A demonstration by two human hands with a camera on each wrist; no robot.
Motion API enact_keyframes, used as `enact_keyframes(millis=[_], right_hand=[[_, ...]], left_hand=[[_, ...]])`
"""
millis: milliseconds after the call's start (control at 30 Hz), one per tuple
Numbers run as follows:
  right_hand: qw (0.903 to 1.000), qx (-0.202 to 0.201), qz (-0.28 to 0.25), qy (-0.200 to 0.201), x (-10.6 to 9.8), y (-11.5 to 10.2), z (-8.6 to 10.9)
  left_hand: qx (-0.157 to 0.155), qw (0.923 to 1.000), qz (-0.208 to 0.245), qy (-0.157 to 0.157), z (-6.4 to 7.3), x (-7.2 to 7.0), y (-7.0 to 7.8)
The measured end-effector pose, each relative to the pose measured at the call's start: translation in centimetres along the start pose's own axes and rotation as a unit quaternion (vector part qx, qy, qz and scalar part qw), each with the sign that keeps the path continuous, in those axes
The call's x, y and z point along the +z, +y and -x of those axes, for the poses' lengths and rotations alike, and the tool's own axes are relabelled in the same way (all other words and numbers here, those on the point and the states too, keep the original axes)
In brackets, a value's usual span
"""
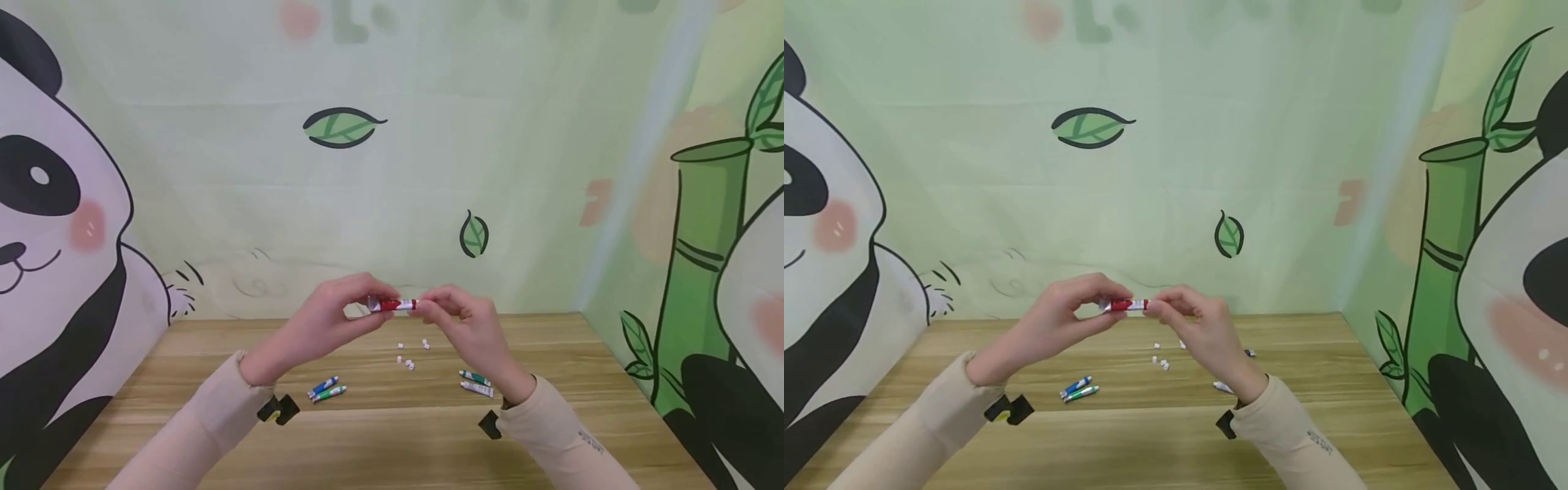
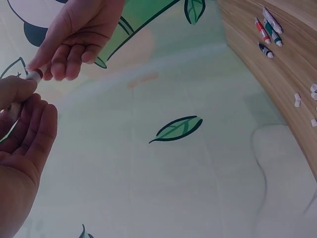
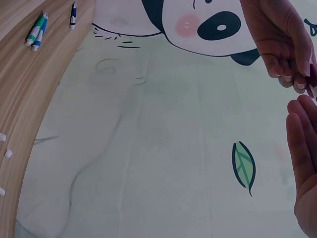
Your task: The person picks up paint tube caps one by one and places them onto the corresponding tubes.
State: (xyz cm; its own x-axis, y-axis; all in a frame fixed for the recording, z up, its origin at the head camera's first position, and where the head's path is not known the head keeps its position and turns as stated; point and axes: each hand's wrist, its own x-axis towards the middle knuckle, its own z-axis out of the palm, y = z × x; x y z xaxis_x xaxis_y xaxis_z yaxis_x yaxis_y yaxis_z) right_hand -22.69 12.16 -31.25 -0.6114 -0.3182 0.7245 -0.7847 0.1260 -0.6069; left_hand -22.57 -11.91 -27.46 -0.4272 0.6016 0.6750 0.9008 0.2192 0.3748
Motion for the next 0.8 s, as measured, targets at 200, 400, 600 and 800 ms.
enact_keyframes(millis=[200,400,600,800], right_hand=[[0.9998,-0.005,-0.009,0.017,0.05,-0.09,0.03],[0.9994,-0.027,-0.006,0.021,0.16,0.13,0.18],[0.9986,-0.051,-0.014,0.006,-0.02,0.26,0.32],[0.9983,-0.056,0.014,0.000,-0.18,0.31,0.27]], left_hand=[[-0.010,0.9999,0.005,0.009,0.09,0.14,0.10],[-0.034,0.9993,-0.006,0.014,0.27,-0.05,0.52],[-0.010,0.9991,-0.031,0.025,0.32,-0.12,0.68],[0.011,0.9986,-0.040,0.033,0.39,0.06,0.60]])
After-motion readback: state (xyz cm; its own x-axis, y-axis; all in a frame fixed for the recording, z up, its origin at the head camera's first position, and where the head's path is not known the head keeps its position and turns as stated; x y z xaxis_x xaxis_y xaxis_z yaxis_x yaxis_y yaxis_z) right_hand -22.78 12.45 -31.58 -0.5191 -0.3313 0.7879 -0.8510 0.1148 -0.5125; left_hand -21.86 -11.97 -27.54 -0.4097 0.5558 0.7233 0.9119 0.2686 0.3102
